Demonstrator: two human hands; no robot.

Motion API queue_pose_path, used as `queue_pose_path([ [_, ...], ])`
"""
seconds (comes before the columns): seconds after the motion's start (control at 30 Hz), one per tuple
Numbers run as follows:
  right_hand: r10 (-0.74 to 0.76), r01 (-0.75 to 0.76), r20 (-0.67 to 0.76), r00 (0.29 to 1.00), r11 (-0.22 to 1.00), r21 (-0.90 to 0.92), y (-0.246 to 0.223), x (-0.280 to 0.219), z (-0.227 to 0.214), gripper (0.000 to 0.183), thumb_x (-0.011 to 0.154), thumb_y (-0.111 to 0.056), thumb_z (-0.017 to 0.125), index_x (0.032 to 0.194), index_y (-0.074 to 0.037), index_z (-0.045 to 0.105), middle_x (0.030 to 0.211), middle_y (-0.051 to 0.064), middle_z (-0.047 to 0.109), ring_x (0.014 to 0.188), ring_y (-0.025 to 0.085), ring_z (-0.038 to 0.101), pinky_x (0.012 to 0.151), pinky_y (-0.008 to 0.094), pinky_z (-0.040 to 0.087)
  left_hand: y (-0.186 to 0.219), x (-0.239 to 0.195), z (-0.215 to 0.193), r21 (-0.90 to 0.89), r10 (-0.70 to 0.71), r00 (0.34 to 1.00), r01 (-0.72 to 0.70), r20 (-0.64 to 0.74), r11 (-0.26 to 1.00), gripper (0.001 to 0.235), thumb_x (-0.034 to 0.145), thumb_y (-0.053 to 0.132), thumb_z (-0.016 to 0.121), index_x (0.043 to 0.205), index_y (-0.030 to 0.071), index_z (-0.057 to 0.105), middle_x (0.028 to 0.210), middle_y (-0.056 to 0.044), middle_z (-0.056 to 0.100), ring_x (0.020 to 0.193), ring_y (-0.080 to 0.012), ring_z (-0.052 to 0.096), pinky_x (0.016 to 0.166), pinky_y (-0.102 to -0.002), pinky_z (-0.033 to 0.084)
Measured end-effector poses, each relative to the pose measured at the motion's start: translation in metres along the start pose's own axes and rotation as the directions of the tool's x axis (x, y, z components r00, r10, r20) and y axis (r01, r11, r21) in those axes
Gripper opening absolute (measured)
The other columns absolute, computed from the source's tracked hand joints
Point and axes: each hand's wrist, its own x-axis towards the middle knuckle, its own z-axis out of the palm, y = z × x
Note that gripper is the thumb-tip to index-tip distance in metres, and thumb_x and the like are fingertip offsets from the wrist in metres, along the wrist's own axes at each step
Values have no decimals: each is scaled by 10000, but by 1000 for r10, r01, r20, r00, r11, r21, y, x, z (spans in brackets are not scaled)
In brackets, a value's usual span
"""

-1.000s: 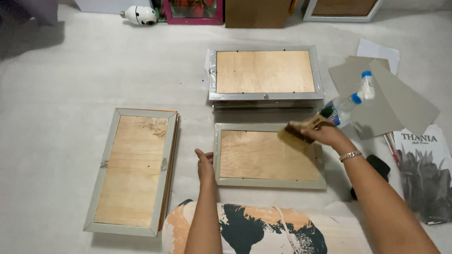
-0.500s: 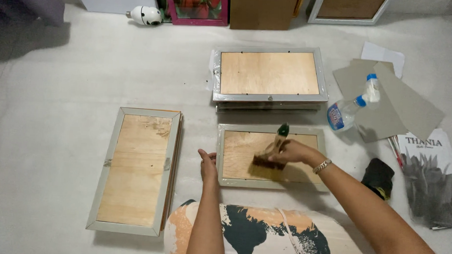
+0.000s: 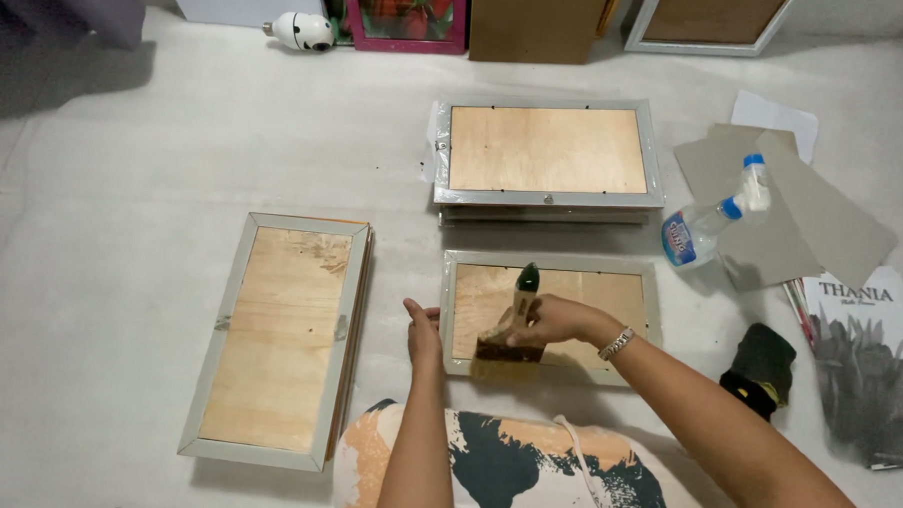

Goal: Cleaning and preparing picture frame components including the frame, backing, and glass.

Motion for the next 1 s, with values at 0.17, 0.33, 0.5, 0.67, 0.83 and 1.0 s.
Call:
queue_pose_path([
  [0.17,-24,1,-391,920,998,-58,-26,20,-33,388,809,-441,838,1023,-118,810,1033,97,794,973,282,755,901,423,579,-3,4,-2,20,11,1000,-11,5,1000,946,1006,750,106,1121,97,781,1040,-123,771,1150,-312,672,1043,-407,461],
  [0.33,-24,-149,-701,713,971,-185,-98,-14,-39,490,898,-463,731,1005,13,770,954,211,770,899,376,743,804,466,595,11,-9,-4,34,-8,1000,8,13,999,945,1013,722,83,1134,94,779,1060,-124,767,1179,-309,659,1065,-408,444],
  [0.5,-88,87,-89,992,996,-10,-65,-6,2,365,752,-355,889,954,-60,814,989,149,805,880,298,768,842,420,621,1,2,-4,21,-12,1000,12,26,1000,1013,984,773,21,1143,117,776,1028,-99,777,1203,-303,649,1083,-389,429],
  [0.67,-72,57,-63,995,975,-214,-43,35,3,423,774,-460,828,995,-99,823,1039,118,798,1039,343,726,936,457,571,1,1,-3,-9,-49,999,49,10,999,971,987,769,51,1135,152,786,1058,-83,775,1172,-280,659,1050,-381,458],
  [0.83,-68,-11,-411,909,982,-187,-39,83,-25,481,746,-586,801,931,-143,813,1052,53,784,1076,290,704,966,427,560,2,6,-1,3,-55,998,55,11,999,994,986,758,22,1136,137,784,1043,-91,779,1156,-286,667,1040,-386,466],
  [1.0,-248,241,-695,675,964,-110,-99,42,-10,507,964,-540,660,743,-87,721,724,96,726,735,271,720,725,374,578,9,-8,-4,-25,-50,999,51,3,998,990,984,772,53,1126,118,782,995,-102,779,1074,-285,683,981,-370,485],
])
